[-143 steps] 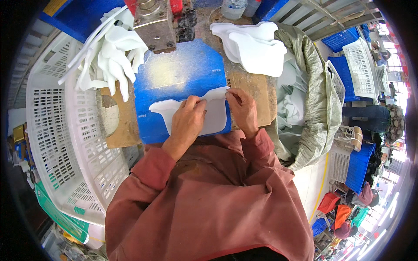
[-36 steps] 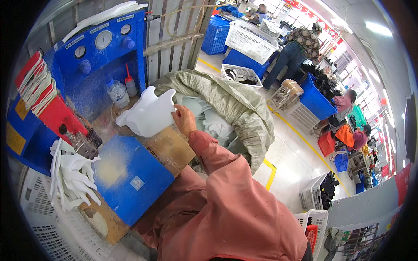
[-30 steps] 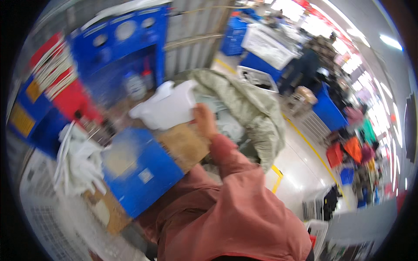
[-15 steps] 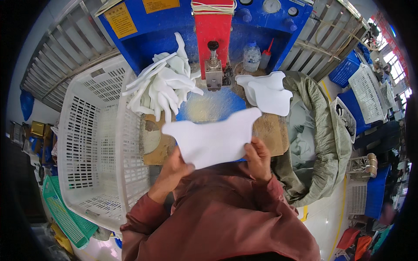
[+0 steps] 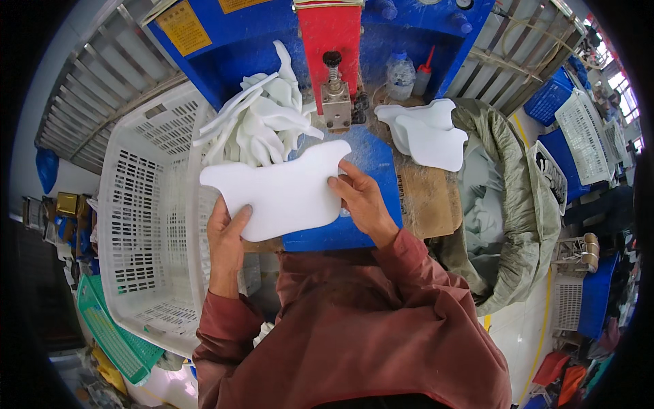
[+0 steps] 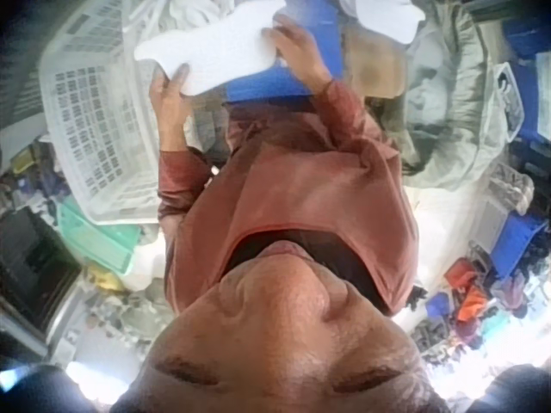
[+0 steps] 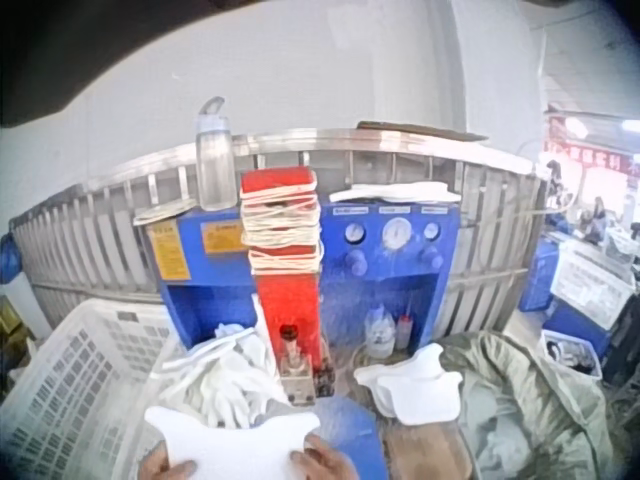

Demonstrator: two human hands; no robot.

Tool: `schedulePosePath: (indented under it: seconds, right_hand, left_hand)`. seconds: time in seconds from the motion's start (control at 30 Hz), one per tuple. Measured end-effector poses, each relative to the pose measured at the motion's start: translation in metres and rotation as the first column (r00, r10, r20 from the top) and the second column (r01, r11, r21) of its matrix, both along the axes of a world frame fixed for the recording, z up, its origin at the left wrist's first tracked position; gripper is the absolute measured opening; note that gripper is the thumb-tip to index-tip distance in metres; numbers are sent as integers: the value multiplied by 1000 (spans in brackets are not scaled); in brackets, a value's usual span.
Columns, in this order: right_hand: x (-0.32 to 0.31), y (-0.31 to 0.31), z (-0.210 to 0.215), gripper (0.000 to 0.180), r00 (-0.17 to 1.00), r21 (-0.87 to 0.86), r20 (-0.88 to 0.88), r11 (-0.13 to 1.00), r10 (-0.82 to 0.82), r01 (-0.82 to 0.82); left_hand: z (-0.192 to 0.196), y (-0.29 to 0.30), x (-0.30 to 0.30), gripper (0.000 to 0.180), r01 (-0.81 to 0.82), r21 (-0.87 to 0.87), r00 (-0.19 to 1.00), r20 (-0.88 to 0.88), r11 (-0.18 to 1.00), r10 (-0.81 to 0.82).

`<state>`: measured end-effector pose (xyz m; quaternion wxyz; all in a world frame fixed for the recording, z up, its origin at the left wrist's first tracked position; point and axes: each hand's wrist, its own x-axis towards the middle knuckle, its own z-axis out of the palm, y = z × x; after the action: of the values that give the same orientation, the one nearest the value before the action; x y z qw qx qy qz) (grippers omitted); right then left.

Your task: The person repeatedly picks up white fabric pieces from a pile, folds them by hand, and places them into a white basket. The person handles the fabric one at a time, folding each piece before depositing it.

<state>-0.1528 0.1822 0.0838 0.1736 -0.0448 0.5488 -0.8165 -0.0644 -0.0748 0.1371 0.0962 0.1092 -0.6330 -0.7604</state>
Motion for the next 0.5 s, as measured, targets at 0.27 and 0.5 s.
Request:
schedulePosePath:
  seconds: [0.27,0.5]
  right_hand:
    - [-17,7,1,57,992,-13,-42,993,-121,120]
    - [-25,23,-6,50,984,-65,-53,984,-172,169]
  left_hand:
    - [1,12,-27,49,73,37,997,0,997,-73]
    - [0,22,-42,48,109,79,994,18,991,-111]
